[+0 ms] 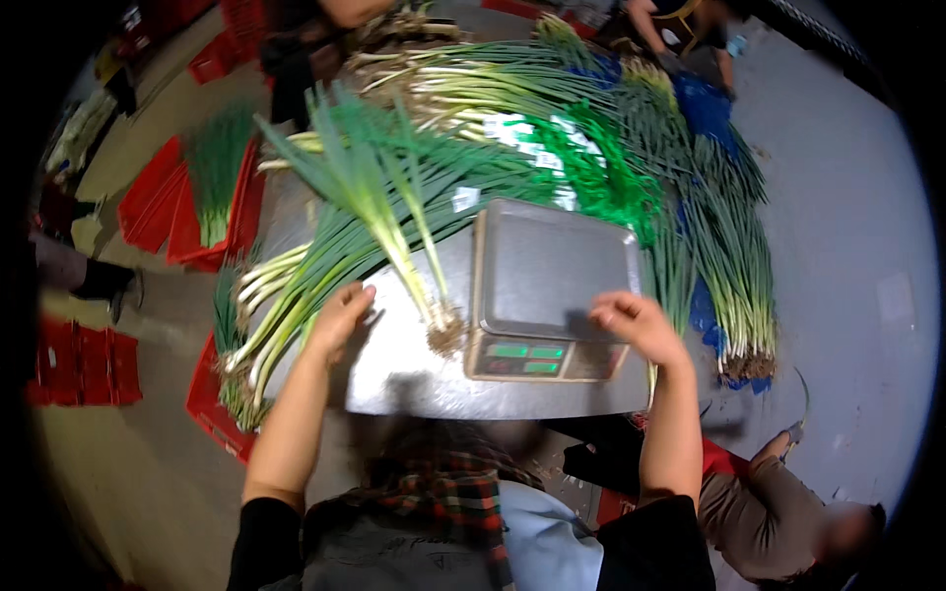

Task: The person takes bunches of leeks from a bin, weighs them on a digital scale, bundles them with green mesh netting, and secures the bundles with a green tie.

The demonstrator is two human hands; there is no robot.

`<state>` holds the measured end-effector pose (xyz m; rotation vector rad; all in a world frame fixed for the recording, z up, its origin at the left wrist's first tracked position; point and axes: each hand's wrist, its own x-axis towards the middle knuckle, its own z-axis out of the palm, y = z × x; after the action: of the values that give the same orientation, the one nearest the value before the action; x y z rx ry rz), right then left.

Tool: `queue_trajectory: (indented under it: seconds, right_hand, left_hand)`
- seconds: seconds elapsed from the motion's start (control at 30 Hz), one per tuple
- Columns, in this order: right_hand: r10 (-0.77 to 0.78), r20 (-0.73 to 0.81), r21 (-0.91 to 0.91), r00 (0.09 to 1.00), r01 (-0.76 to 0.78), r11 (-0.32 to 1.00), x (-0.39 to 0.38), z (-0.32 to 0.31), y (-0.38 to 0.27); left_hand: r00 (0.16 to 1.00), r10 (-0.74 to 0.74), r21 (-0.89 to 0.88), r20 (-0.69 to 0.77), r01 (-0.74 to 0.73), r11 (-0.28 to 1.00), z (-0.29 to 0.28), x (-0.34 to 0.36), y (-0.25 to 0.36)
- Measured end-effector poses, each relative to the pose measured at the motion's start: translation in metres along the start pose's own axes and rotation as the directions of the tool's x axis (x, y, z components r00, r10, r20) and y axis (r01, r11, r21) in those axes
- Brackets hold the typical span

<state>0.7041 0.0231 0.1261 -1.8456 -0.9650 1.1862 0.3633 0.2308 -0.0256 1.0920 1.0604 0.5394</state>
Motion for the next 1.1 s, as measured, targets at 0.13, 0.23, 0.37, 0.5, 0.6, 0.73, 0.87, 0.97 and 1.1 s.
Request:
queue_trajectory:
  seconds: [0.13, 0.23, 0.37, 0.5, 0.6, 0.73, 0.87, 0.97, 1.1]
  right_hand:
    - [-0.087, -0.497, 0.010, 0.863, 0.105, 0.994, 0.055, -0.130, 0.052]
    - [-0.201, -0.542, -0.219, 0.816, 0.093, 0.971, 0.120, -0.151, 0.037]
    - [-0.295, -0.393, -0.430, 0.871, 0.109, 0.896, 0.250, -0.166, 0.055]
    - [-0.281, -0.146, -0.811, 0.948, 0.048, 0.584, 0.324, -0.151, 0.062]
    - [-0.097, -0.258, -0.918, 0.961, -0.212, 0.335, 0.345, -0.158, 0.081]
    - [-0.323, -0.412, -0.844, 0.852, -0.223, 0.489, 0.351, -0.241, 0.103]
    - [0.269, -0.900, 0.426, 0.344, 0.560, 0.711, 0.306, -0.310, 0.008]
    - [-0.484, -0.868, -0.389, -0.109, 0.755, 0.528, 0.187, -0.233, -0.134]
    - [-0.948, -0.059, -0.753, 0.313, 0.610, 0.248, 0.162, -0.050, -0.181]
  left_hand:
    - [0.961, -0.272, -0.274, -0.052, 0.248, 0.929, 0.055, 0.053, -0.062]
    - [0.948, -0.319, -0.427, 0.010, 0.293, 0.856, 0.076, 0.067, -0.051]
    - [0.948, -0.308, -0.596, 0.084, 0.295, 0.747, 0.088, 0.078, -0.043]
    - [0.931, -0.360, -0.588, 0.064, 0.326, 0.740, 0.090, 0.069, -0.026]
    - [0.903, -0.428, -0.476, -0.034, 0.362, 0.802, 0.087, 0.052, -0.019]
    - [0.887, -0.455, -0.296, -0.078, 0.415, 0.860, 0.053, 0.013, -0.019]
    - [0.947, -0.229, -0.096, -0.227, 0.212, 0.973, 0.036, -0.027, 0.002]
    - [0.969, 0.005, 0.085, -0.247, 0.017, 0.996, 0.057, -0.032, 0.051]
    - [0.650, 0.757, 0.798, 0.069, -0.491, 0.350, 0.126, -0.034, 0.132]
